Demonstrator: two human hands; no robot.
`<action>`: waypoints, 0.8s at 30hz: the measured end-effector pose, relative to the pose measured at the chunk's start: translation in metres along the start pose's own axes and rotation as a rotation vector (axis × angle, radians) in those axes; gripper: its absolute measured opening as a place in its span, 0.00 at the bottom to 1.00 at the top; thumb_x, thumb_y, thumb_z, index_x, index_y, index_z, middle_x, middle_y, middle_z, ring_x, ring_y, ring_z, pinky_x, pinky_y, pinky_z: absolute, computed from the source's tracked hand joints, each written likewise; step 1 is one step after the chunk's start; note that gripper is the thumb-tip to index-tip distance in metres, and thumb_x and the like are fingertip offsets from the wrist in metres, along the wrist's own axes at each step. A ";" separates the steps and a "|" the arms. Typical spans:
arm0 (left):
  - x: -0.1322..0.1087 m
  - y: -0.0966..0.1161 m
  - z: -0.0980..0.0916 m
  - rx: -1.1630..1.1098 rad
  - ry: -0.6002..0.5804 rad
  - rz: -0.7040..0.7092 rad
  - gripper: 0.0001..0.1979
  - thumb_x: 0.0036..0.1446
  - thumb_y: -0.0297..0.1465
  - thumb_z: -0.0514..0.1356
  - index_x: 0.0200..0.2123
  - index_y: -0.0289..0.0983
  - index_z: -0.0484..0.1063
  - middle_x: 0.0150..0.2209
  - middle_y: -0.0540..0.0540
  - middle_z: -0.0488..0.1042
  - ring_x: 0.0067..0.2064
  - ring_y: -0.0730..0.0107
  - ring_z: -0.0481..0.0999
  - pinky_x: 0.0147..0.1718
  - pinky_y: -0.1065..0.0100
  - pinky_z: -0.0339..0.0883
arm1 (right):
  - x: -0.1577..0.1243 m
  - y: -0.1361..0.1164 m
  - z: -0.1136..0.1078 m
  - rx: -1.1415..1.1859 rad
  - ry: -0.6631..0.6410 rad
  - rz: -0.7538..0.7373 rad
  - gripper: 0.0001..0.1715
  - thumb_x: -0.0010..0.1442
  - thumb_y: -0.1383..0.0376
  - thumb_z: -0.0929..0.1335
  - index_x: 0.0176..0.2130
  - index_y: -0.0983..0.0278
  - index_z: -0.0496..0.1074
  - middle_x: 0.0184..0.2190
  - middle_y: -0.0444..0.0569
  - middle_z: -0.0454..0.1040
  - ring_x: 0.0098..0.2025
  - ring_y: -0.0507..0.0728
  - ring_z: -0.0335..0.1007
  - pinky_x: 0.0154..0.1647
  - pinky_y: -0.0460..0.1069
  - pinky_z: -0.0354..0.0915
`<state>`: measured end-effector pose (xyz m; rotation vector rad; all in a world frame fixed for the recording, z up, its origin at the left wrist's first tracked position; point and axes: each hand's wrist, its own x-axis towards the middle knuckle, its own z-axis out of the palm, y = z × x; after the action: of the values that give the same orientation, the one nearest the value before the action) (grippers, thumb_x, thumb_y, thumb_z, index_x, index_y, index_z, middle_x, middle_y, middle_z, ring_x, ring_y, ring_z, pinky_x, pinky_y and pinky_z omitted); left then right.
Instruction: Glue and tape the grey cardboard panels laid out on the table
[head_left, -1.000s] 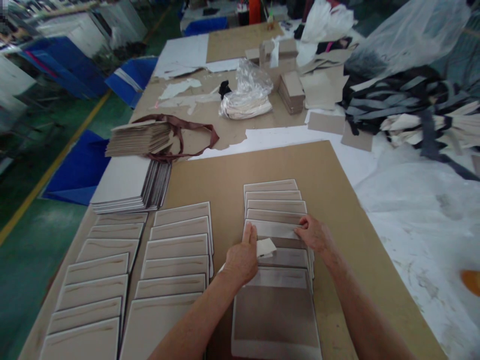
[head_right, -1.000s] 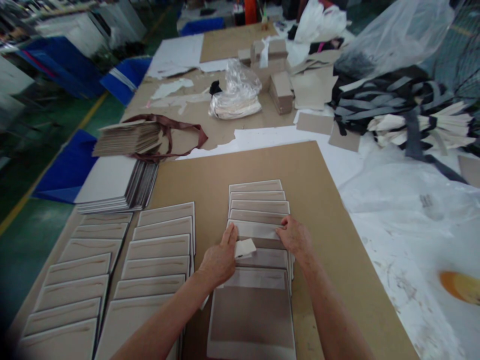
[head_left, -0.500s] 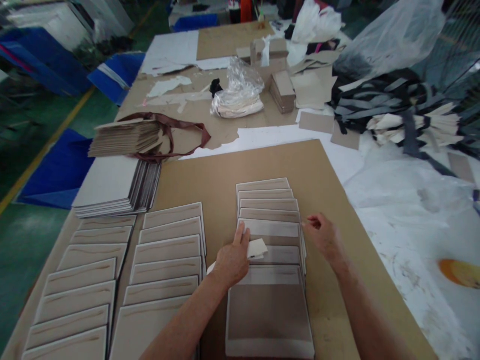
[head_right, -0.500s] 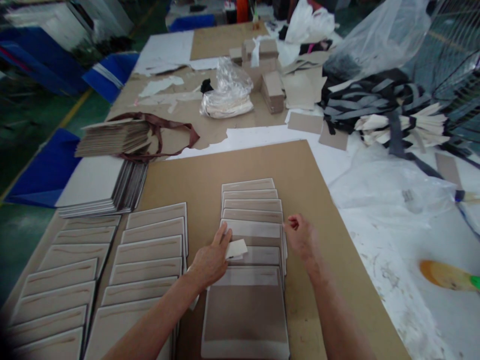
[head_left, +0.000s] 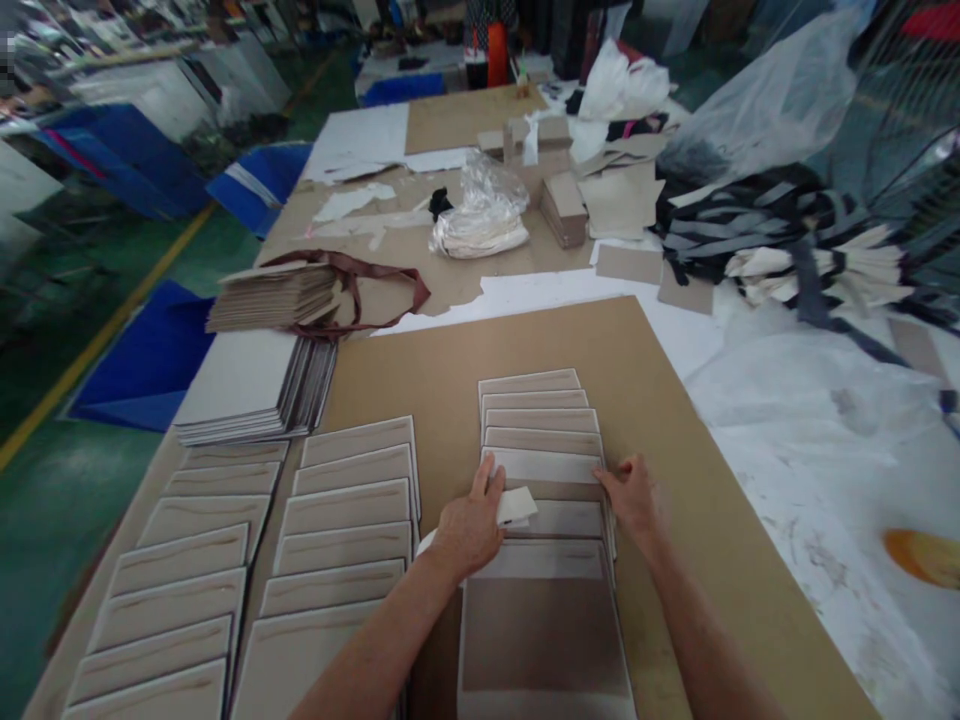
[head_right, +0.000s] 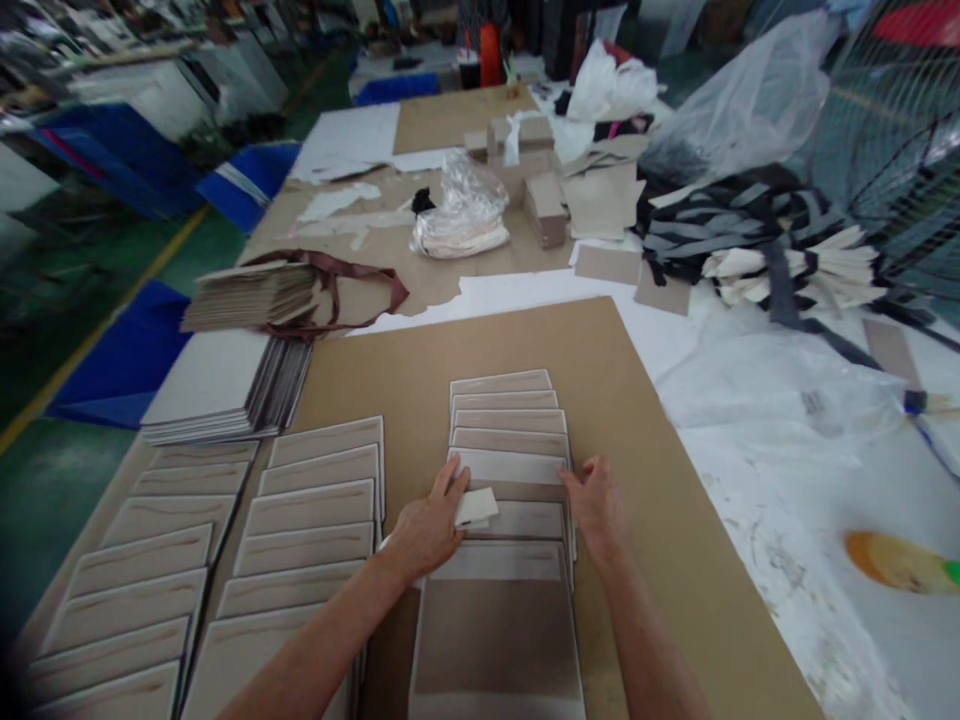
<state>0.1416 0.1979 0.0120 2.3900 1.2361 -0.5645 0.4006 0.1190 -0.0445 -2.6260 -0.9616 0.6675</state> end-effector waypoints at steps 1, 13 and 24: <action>-0.003 -0.002 -0.003 -0.046 0.022 -0.002 0.41 0.50 0.28 0.59 0.66 0.40 0.48 0.71 0.40 0.34 0.50 0.55 0.75 0.43 0.58 0.73 | 0.000 0.009 -0.004 0.034 0.020 -0.010 0.19 0.56 0.52 0.65 0.41 0.61 0.65 0.33 0.51 0.74 0.34 0.61 0.72 0.31 0.51 0.59; -0.049 0.014 -0.012 -1.941 -0.176 -0.283 0.24 0.47 0.46 0.65 0.39 0.31 0.74 0.36 0.39 0.79 0.21 0.76 0.70 0.22 0.72 0.65 | -0.097 -0.085 -0.004 0.981 -0.581 -0.172 0.19 0.52 0.48 0.69 0.32 0.61 0.71 0.27 0.44 0.71 0.29 0.53 0.66 0.31 0.48 0.64; -0.047 0.028 -0.004 -1.999 -0.112 -0.363 0.28 0.40 0.43 0.71 0.40 0.29 0.75 0.31 0.40 0.79 0.21 0.73 0.73 0.21 0.71 0.68 | -0.092 -0.097 -0.002 0.996 -0.657 -0.204 0.21 0.52 0.47 0.70 0.31 0.63 0.74 0.21 0.41 0.66 0.24 0.51 0.59 0.23 0.45 0.59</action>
<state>0.1409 0.1529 0.0436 0.4469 1.1143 0.4134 0.2872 0.1309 0.0253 -1.4306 -0.7223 1.5099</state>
